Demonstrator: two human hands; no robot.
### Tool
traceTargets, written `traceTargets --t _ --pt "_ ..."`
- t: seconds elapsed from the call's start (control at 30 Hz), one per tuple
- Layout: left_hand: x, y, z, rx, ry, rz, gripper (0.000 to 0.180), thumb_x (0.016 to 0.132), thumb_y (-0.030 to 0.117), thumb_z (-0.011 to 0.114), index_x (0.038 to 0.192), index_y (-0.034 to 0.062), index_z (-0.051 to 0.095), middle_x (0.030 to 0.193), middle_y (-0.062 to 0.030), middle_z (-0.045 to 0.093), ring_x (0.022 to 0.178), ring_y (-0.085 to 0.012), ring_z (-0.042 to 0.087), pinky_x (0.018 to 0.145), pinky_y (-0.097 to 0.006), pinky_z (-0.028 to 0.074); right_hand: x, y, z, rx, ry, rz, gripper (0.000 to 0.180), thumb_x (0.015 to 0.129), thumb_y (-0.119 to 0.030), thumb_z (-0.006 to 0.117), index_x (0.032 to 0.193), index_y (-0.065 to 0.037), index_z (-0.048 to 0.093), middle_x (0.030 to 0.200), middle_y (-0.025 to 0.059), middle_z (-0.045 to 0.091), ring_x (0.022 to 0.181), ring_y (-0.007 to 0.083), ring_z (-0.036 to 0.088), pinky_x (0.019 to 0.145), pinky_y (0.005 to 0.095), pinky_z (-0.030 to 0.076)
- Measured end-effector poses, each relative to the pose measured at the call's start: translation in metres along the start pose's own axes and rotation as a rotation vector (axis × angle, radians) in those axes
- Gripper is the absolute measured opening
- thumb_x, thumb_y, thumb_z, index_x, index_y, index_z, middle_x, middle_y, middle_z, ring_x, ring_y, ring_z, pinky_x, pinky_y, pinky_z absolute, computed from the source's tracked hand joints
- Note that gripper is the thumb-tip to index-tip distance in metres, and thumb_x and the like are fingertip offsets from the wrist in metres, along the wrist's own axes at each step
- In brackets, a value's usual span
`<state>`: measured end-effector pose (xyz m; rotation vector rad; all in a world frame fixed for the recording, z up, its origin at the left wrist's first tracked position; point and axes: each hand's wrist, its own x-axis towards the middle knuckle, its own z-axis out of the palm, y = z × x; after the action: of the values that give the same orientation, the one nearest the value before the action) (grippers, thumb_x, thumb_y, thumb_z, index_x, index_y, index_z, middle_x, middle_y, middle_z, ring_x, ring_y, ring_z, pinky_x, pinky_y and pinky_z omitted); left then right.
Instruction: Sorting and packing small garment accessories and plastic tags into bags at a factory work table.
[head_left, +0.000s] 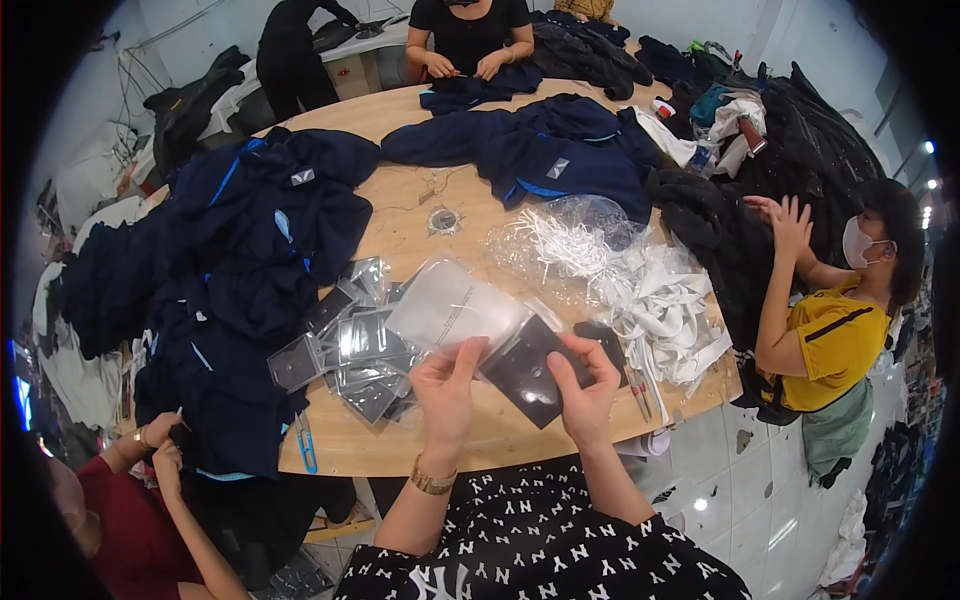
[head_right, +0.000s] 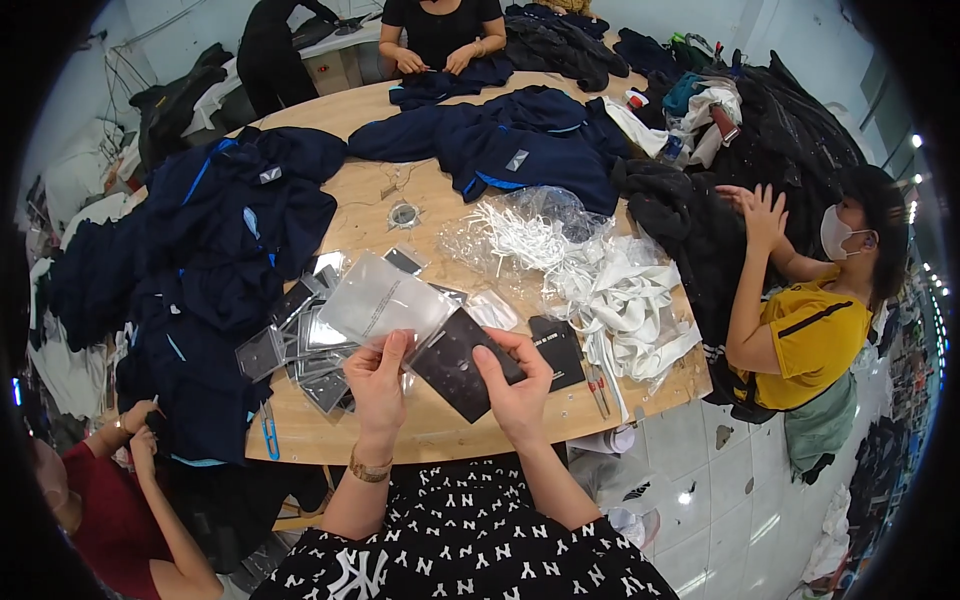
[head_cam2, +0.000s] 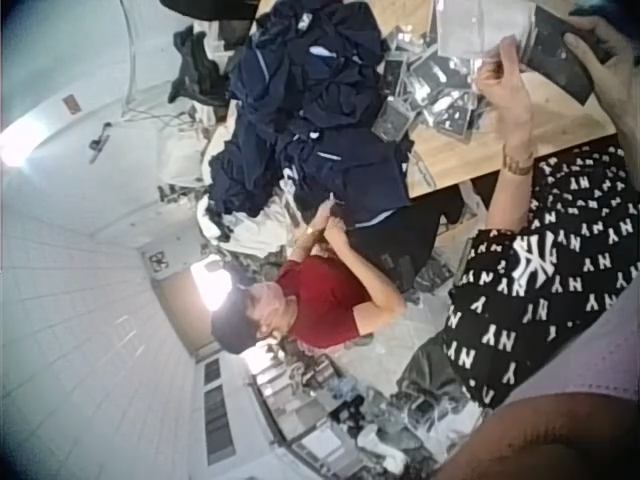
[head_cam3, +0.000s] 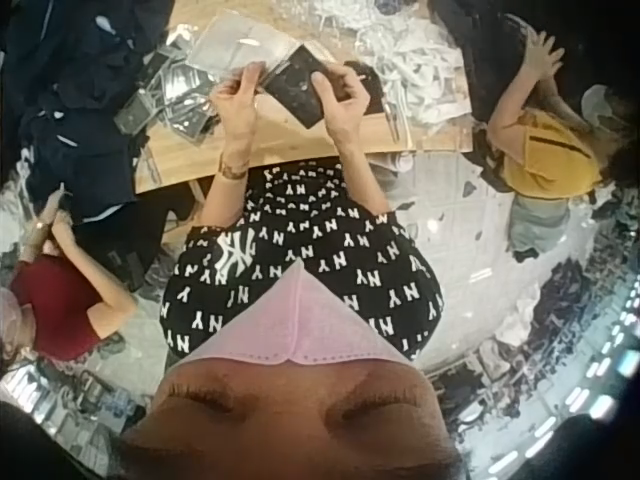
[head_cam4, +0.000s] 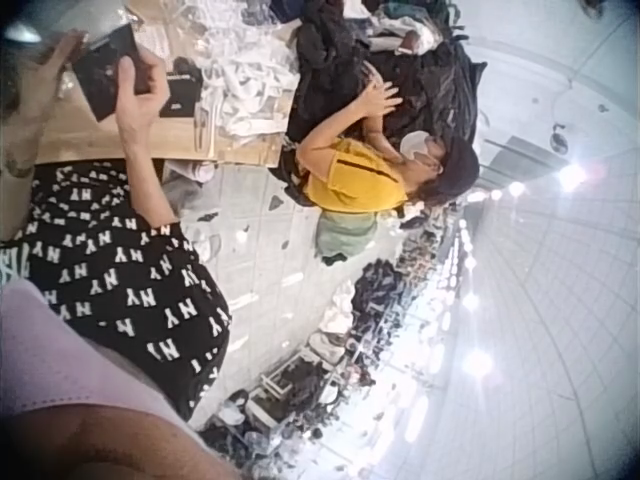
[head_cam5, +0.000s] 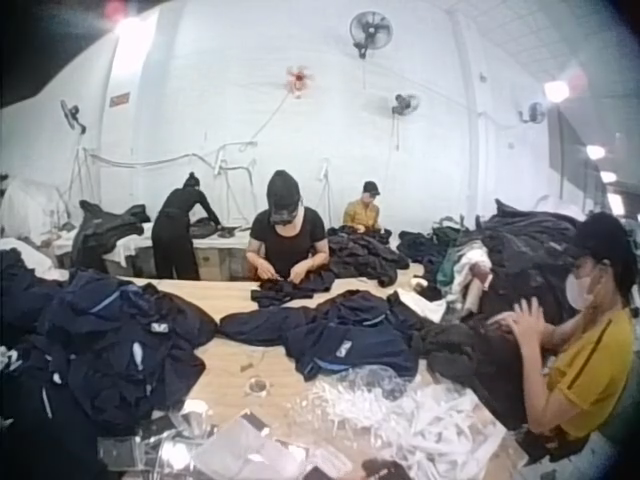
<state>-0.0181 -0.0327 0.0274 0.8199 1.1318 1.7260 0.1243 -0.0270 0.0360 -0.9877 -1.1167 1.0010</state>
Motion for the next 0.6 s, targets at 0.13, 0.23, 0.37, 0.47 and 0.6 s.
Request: traceTargets --t 0.13,0.23,0.37,0.47,0.6 --pt "0.001 0.002 0.007 -0.13 -0.025 -0.027 0.014 0.084 0.008 0.057 0.091 -0.0028 0.063 0.084 -0.0084 0.064 0.074 -0.0115 0.06 0.069 -0.022 0.048 -0.004 0.001 0.002 0.081 -0.058 0.082 0.02 0.077 -0.001 0.061 0.096 0.003 0.058 0.087 0.0049 0.061 0.078 0.0084 0.055 0.07 0.0199 0.043" --pt "0.003 0.004 0.011 -0.315 -0.107 -0.175 0.018 0.082 0.006 0.059 0.097 -0.0039 0.061 0.092 -0.0094 0.064 0.08 -0.0131 0.06 0.072 -0.024 0.048 -0.009 0.001 0.005 0.044 -0.122 0.106 0.021 0.077 -0.001 0.061 0.098 0.004 0.058 0.088 0.0063 0.062 0.079 0.0092 0.056 0.072 0.0205 0.045" --pt "0.005 0.009 0.011 -0.404 -0.062 -0.276 0.017 0.081 0.005 0.06 0.096 -0.0016 0.061 0.09 -0.0084 0.063 0.081 -0.0142 0.06 0.073 -0.025 0.048 -0.007 -0.004 0.004 0.02 -0.157 0.122 0.023 0.078 -0.001 0.061 0.1 0.005 0.058 0.089 0.0074 0.062 0.079 0.0091 0.057 0.072 0.0205 0.045" --pt "0.008 0.008 0.012 -0.431 -0.04 -0.335 0.013 0.079 0.004 0.062 0.091 0.0003 0.061 0.085 -0.0065 0.063 0.078 -0.0133 0.06 0.07 -0.024 0.048 -0.005 0.001 0.002 0.048 -0.2 0.148 0.024 0.078 0.0 0.061 0.101 0.005 0.057 0.09 0.008 0.062 0.079 0.009 0.057 0.072 0.0203 0.045" --pt "0.01 0.01 0.018 -0.401 -0.025 -0.28 0.007 0.078 0.005 0.064 0.083 0.002 0.062 0.079 -0.0037 0.063 0.071 -0.0107 0.059 0.064 -0.022 0.047 -0.003 0.004 0.0 0.086 -0.211 0.147 0.024 0.079 0.0 0.06 0.102 0.006 0.057 0.091 0.0084 0.063 0.079 0.0093 0.058 0.072 0.0206 0.046"
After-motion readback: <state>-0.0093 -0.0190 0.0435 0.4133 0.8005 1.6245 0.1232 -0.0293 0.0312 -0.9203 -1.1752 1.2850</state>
